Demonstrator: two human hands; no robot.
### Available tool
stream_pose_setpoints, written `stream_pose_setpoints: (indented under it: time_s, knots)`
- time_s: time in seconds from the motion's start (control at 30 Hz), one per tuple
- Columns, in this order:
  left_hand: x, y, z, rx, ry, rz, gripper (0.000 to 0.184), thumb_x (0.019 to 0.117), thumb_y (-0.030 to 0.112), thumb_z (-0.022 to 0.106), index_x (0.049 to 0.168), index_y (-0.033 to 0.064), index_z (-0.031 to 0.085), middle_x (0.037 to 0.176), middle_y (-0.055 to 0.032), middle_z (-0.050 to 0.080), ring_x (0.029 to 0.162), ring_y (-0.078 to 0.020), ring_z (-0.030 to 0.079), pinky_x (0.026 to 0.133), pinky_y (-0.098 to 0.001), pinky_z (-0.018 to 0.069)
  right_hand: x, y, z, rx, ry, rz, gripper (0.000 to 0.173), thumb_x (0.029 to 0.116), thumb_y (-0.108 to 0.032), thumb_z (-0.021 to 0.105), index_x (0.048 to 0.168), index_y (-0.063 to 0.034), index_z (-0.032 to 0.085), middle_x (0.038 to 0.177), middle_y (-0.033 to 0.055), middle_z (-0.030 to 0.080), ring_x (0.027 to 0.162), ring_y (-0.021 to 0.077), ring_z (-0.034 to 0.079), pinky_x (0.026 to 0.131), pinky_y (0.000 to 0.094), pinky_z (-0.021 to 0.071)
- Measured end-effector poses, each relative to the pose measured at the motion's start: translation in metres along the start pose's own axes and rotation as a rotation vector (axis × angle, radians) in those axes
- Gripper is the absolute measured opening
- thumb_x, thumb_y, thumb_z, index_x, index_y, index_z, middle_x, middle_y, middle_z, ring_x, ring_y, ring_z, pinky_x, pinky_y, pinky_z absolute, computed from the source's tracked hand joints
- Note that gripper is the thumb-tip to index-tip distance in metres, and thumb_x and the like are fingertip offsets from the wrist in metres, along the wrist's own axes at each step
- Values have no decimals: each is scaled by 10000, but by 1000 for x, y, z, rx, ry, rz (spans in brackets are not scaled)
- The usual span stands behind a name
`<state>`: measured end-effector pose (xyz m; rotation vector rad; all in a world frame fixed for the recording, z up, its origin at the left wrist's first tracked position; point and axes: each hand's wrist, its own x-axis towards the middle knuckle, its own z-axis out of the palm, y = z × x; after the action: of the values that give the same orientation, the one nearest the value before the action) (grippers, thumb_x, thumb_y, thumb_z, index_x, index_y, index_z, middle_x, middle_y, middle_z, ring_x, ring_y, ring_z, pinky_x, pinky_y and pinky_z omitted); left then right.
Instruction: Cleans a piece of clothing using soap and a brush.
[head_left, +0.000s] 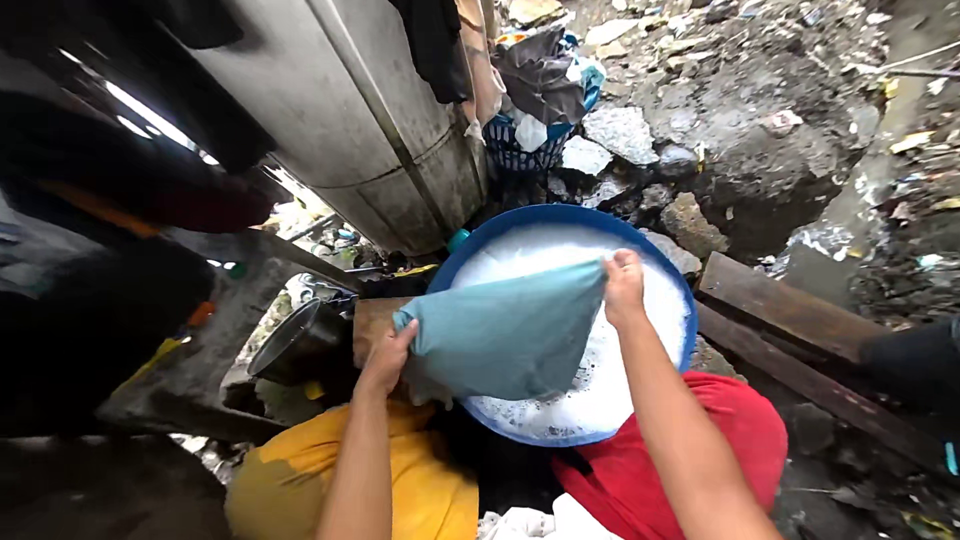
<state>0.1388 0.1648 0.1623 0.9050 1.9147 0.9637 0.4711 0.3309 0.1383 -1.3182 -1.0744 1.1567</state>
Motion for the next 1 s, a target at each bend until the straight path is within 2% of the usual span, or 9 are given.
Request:
stream_pose_setpoints:
  time_s: [0.13, 0.2, 0.27, 0.37, 0.47, 0.67, 0.8, 0.9, 1.0]
  knots:
    - [23, -20, 22, 783, 72, -32, 434, 1106, 278, 448, 1289, -70, 631, 1318, -323, 607, 1298, -478, 543, 1094, -655, 369, 7, 74, -23, -690, -39, 338, 513, 1026, -242, 602, 1462, 12, 507, 1490, 350, 453, 1372, 527, 447, 1066, 707, 383]
    - [24, -28, 18, 932, 205, 103, 377, 1056, 282, 542, 1203, -17, 718, 1403, -305, 558, 1373, -523, 436, 1114, -721, 266, -2, 105, -43, -844, 112, 520, 678, 991, -347, 642, 1561, -66, 404, 1620, 344, 246, 1476, 535, 290, 1135, 694, 297]
    - [29, -38, 6, 960, 233, 120, 402, 1026, 349, 588, 1203, 19, 736, 1601, -277, 360, 1500, -546, 219, 1145, -781, 112, -7, 119, -51, -785, 209, 660, 844, 985, -411, 663, 1614, -26, 252, 1635, 330, 233, 1499, 479, 303, 1193, 590, 304]
    - [36, -43, -7, 998, 126, -16, 524, 1028, 456, 570, 1338, 44, 662, 1716, -219, 23, 1539, -555, 2, 1105, -804, 168, -1, 130, -40, -580, 178, 751, 825, 1015, -360, 636, 1580, 82, 228, 1573, 341, 358, 1466, 429, 394, 1199, 531, 330]
    - [38, -36, -11, 1014, 26, -101, 604, 1010, 494, 598, 1408, 40, 597, 1720, -192, -70, 1537, -549, -14, 1080, -772, 246, 6, 131, -33, -591, 86, 718, 673, 1016, -357, 644, 1440, 128, 453, 1453, 339, 505, 1398, 421, 480, 1159, 544, 376]
    - [42, -32, -16, 1020, -60, -166, 797, 903, 569, 717, 1479, 52, 525, 1715, -159, -154, 1546, -516, -66, 1099, -766, 221, 18, 113, -18, -1030, -108, 623, 660, 1011, -229, 603, 1527, 88, 341, 1425, 345, 533, 1345, 463, 534, 1105, 600, 426]
    - [41, -32, -15, 1002, -66, -190, 851, 868, 589, 748, 1503, 78, 504, 1711, -146, -185, 1542, -518, -98, 1103, -774, 193, 12, 113, -11, -472, -18, 578, 457, 1088, -205, 485, 1403, 126, 464, 1316, 340, 568, 1197, 416, 586, 1015, 555, 475]
    - [43, -33, -14, 1007, -68, -197, 904, 833, 605, 775, 1515, 84, 491, 1709, -143, -194, 1541, -521, -91, 1103, -775, 201, 4, 102, 4, -58, -82, 583, 523, 1102, -424, 403, 1357, 17, 523, 1127, 206, 637, 953, 279, 646, 826, 477, 562]
    - [44, -34, -13, 995, -77, -202, 921, 817, 599, 794, 1514, 79, 490, 1702, -150, -216, 1537, -530, -98, 1101, -780, 194, -7, 89, 33, 41, -210, 568, 415, 1067, -367, 514, 1327, -43, 529, 990, 103, 628, 797, 178, 622, 714, 387, 562]
